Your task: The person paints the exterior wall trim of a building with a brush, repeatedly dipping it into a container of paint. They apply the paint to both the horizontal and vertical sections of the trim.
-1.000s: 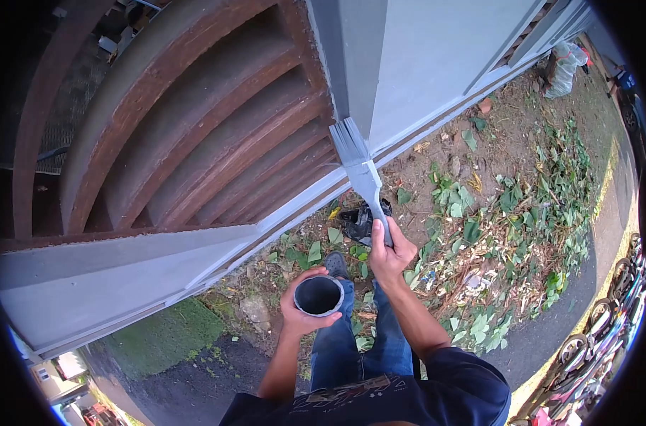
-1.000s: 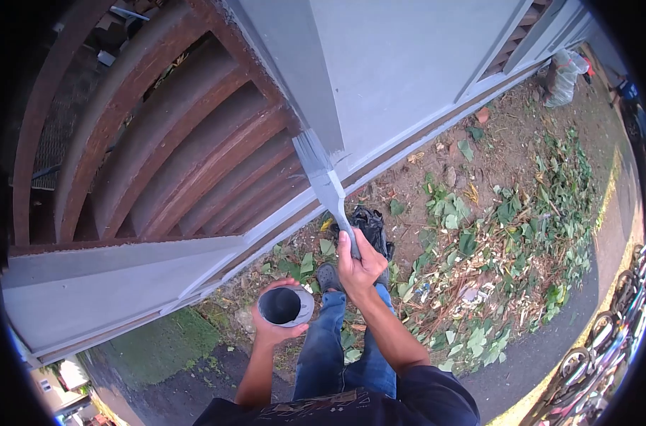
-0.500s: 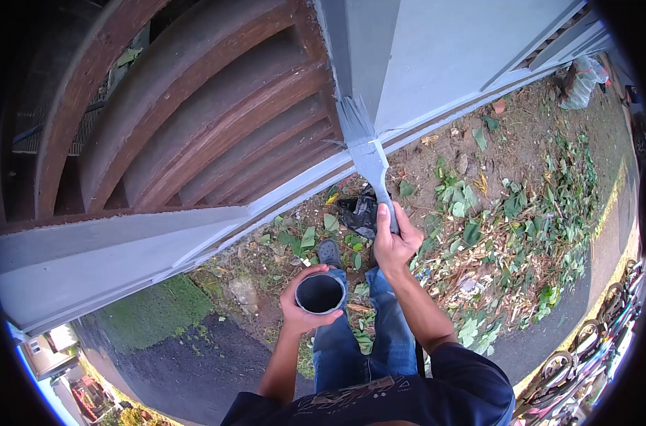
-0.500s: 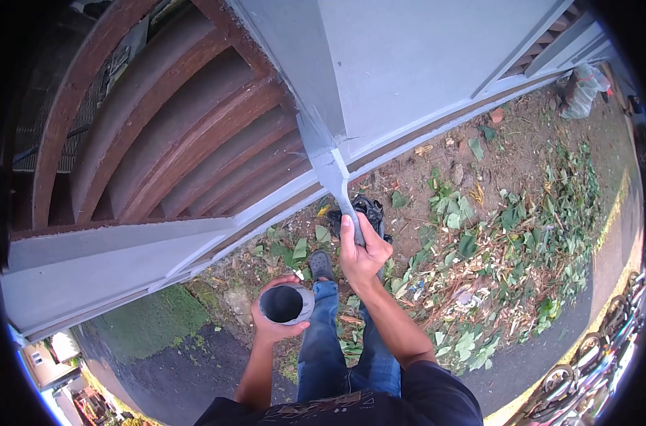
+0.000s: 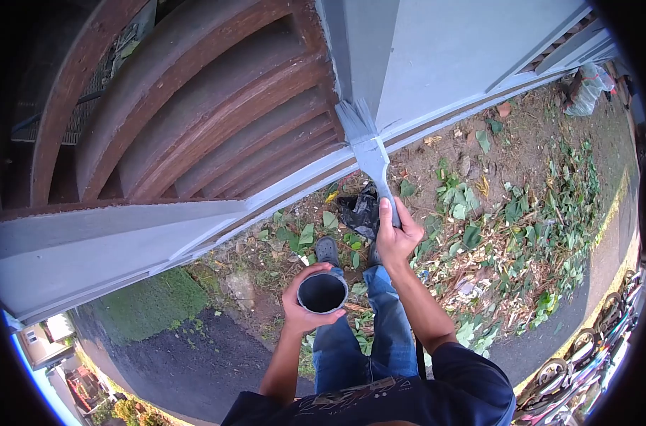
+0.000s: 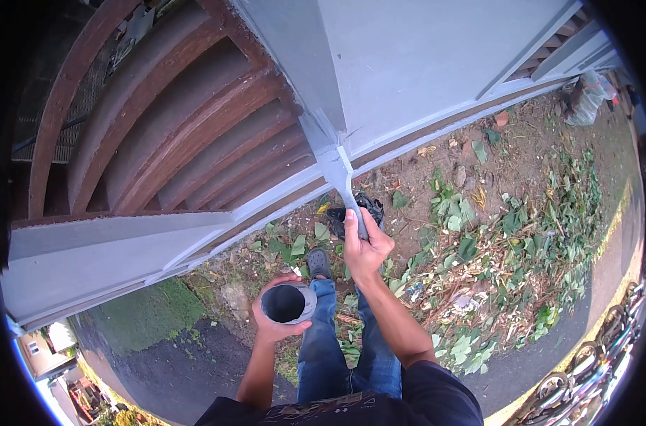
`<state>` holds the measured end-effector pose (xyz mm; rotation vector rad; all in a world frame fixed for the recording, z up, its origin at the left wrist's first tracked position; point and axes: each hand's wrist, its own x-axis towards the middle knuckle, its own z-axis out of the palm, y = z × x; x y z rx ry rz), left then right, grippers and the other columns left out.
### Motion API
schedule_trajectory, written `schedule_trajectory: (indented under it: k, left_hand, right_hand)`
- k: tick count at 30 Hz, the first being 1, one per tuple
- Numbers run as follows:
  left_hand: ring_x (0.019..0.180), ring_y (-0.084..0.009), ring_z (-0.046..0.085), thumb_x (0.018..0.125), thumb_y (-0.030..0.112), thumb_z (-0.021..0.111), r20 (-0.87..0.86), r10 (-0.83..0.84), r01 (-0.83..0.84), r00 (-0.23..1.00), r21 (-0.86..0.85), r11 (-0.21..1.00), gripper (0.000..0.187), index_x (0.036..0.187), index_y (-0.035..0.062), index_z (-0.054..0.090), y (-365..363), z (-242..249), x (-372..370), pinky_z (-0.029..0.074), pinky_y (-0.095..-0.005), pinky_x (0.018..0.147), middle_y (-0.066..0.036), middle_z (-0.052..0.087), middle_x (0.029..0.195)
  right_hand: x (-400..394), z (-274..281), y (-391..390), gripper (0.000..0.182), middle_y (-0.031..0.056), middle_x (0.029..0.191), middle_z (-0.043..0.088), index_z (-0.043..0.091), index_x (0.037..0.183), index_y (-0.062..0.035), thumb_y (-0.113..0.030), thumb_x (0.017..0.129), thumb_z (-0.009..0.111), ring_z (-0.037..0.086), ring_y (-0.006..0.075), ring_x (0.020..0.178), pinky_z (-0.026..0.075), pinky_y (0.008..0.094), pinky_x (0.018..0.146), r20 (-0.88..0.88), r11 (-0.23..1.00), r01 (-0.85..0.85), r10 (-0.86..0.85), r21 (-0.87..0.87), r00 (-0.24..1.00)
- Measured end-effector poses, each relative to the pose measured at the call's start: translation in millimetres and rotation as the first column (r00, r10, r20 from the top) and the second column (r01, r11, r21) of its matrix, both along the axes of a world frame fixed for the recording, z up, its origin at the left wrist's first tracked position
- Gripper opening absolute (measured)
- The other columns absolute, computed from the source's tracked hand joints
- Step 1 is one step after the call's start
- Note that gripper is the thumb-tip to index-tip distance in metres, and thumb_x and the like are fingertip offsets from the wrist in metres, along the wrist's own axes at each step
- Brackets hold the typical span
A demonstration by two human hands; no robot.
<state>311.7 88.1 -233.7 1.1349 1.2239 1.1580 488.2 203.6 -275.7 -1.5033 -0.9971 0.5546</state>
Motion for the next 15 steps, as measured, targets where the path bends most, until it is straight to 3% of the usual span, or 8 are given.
schedule_trajectory:
  k: [2, 5, 8, 12, 14, 15]
  left_hand:
    - [0.113, -0.0253, 0.063, 0.052, 0.01, 0.092, -0.005, 0.002, -0.001, 1.0, 0.018, 1.0, 0.082, 0.123, -0.0078, 0.057, -1, 1, 3, 0.049, -0.037, 0.098, -0.019, 0.063, 0.123]
    - [0.115, -0.0275, 0.062, 0.052, 0.01, 0.092, -0.013, 0.004, -0.004, 1.0, 0.03, 1.0, 0.082, 0.123, -0.0079, 0.056, 0, -1, 5, 0.049, -0.0387, 0.099, -0.019, 0.063, 0.122]
    - [0.116, -0.0303, 0.061, 0.052, 0.01, 0.092, 0.005, -0.004, 0.004, 1.0, 0.018, 1.0, 0.082, 0.123, -0.0081, 0.056, -1, -5, 7, 0.048, -0.0408, 0.099, -0.02, 0.062, 0.122]
    - [0.117, -0.0336, 0.06, 0.053, 0.011, 0.092, 0.001, -0.013, 0.013, 1.0, 0.015, 1.0, 0.082, 0.124, -0.0082, 0.055, -1, -12, 8, 0.048, -0.0434, 0.099, -0.02, 0.062, 0.122]
    - [0.117, -0.0332, 0.06, 0.053, 0.011, 0.092, 0.01, -0.015, 0.015, 1.0, -0.004, 1.0, 0.082, 0.124, -0.0082, 0.055, -1, -12, 10, 0.048, -0.0431, 0.099, -0.02, 0.062, 0.122]
    - [0.117, -0.0328, 0.06, 0.053, 0.011, 0.091, 0.019, -0.013, 0.013, 1.0, -0.015, 1.0, 0.082, 0.124, -0.0081, 0.055, 0, -12, 11, 0.048, -0.0428, 0.1, -0.02, 0.062, 0.122]
  right_hand:
    - [1, -34, -2, 0.022, -0.0033, 0.058, 0.053, 0.072, 0.101, 0.0036, -0.014, 0.088, 0.075, 0.043, 0.0017, 0.055, 0.034, 0.0215, 0.047, -0.041, 0.997, 0.02, -0.023, -0.071, 0.999]
    - [4, -59, -11, 0.03, -0.0053, 0.068, 0.057, 0.072, 0.103, 0.0073, -0.02, 0.091, 0.073, 0.046, 0.0021, 0.061, 0.035, 0.0204, 0.05, -0.223, 0.94, -0.026, -0.054, -0.341, 0.973]
    - [2, -78, -20, 0.028, -0.0055, 0.066, 0.055, 0.072, 0.102, 0.0072, -0.019, 0.092, 0.072, 0.044, 0.0022, 0.058, 0.033, 0.0208, 0.048, -0.247, 0.906, 0.008, -0.124, -0.423, 0.961]
    - [1, -81, -23, 0.025, -0.006, 0.065, 0.054, 0.073, 0.101, 0.0062, -0.018, 0.093, 0.07, 0.043, 0.0022, 0.055, 0.032, 0.0205, 0.047, -0.309, 0.909, 0.027, -0.169, -0.415, 0.936]
    - [2, -41, -14, 0.024, -0.006, 0.065, 0.053, 0.073, 0.103, 0.005, -0.017, 0.093, 0.07, 0.042, 0.002, 0.053, 0.03, 0.02, 0.046, -0.471, 0.935, -0.007, -0.173, -0.356, 0.865]
    - [3, -21, -13, 0.028, -0.0063, 0.071, 0.058, 0.071, 0.105, 0.0075, -0.018, 0.093, 0.07, 0.045, 0.0008, 0.062, 0.036, 0.0189, 0.052, -0.517, 0.945, -0.038, -0.144, -0.325, 0.844]
